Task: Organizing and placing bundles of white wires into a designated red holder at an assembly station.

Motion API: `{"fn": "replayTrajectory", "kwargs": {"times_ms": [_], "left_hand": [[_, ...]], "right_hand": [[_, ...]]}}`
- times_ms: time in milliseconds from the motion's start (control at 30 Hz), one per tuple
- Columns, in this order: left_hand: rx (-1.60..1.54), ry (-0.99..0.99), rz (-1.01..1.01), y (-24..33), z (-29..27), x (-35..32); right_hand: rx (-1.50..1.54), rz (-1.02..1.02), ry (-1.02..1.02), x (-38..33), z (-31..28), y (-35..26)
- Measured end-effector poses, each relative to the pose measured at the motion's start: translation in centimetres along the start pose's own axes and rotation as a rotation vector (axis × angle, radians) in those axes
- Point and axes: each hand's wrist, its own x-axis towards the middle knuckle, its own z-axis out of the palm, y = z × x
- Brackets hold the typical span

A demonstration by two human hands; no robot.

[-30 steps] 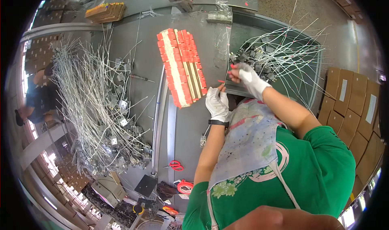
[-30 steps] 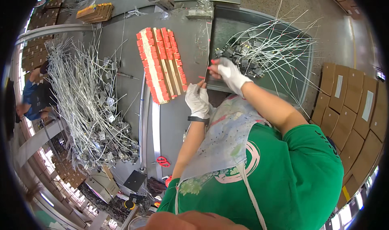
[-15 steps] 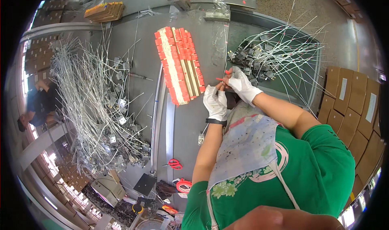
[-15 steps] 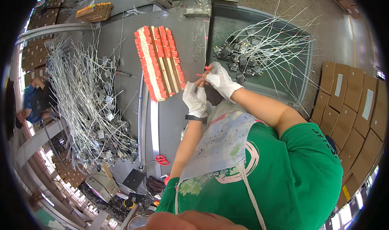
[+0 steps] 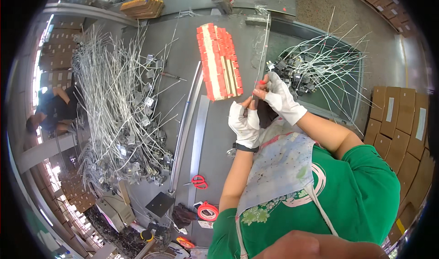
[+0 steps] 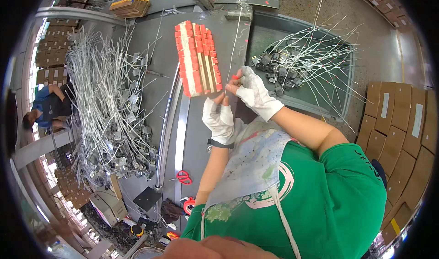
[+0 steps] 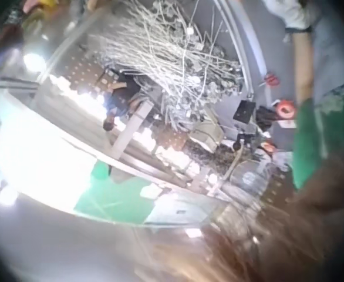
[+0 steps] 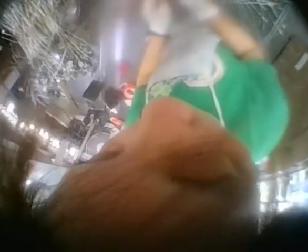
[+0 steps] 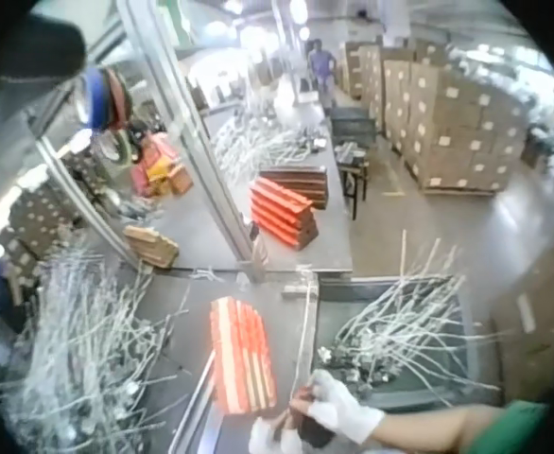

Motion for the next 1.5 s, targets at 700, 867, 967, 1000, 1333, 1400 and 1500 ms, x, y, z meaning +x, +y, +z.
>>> {"fn": "replayTrajectory", "kwargs": {"times_ms": [700,867,967,1000,1333,1400,1500], "left_hand": [[-0.111,-0.287,0.495,2.1,-11.1,0.0],[0.388,0.144,0.197,-5.3,-14.4,1.0],[0.703,0.501,-0.084,-15.1,-20.6,1.1],[1.193,0.496,-0.183,-15.3,-22.4,1.1],[0.53,0.442,-0.562,-21.3,-30.4,0.2],[-0.14,0.549,-0.602,-22.0,-30.5,-0.7],[-0.141,0.218,-0.621,-9.7,-25.0,-3.3]], "right_hand": [[-0.083,-0.583,-0.012,-8.0,7.1,0.0],[-0.262,-0.43,0.641,-4.2,-3.4,-5.2],[0.185,-0.337,0.78,-2.0,-16.3,-6.5],[0.25,-0.324,0.824,-1.8,-23.8,-4.3],[-0.123,0.145,0.416,1.1,-5.5,-0.4],[-0.153,0.186,0.147,0.3,-1.0,1.4],[-0.24,0.3,-0.139,-1.9,4.3,5.4]]}}
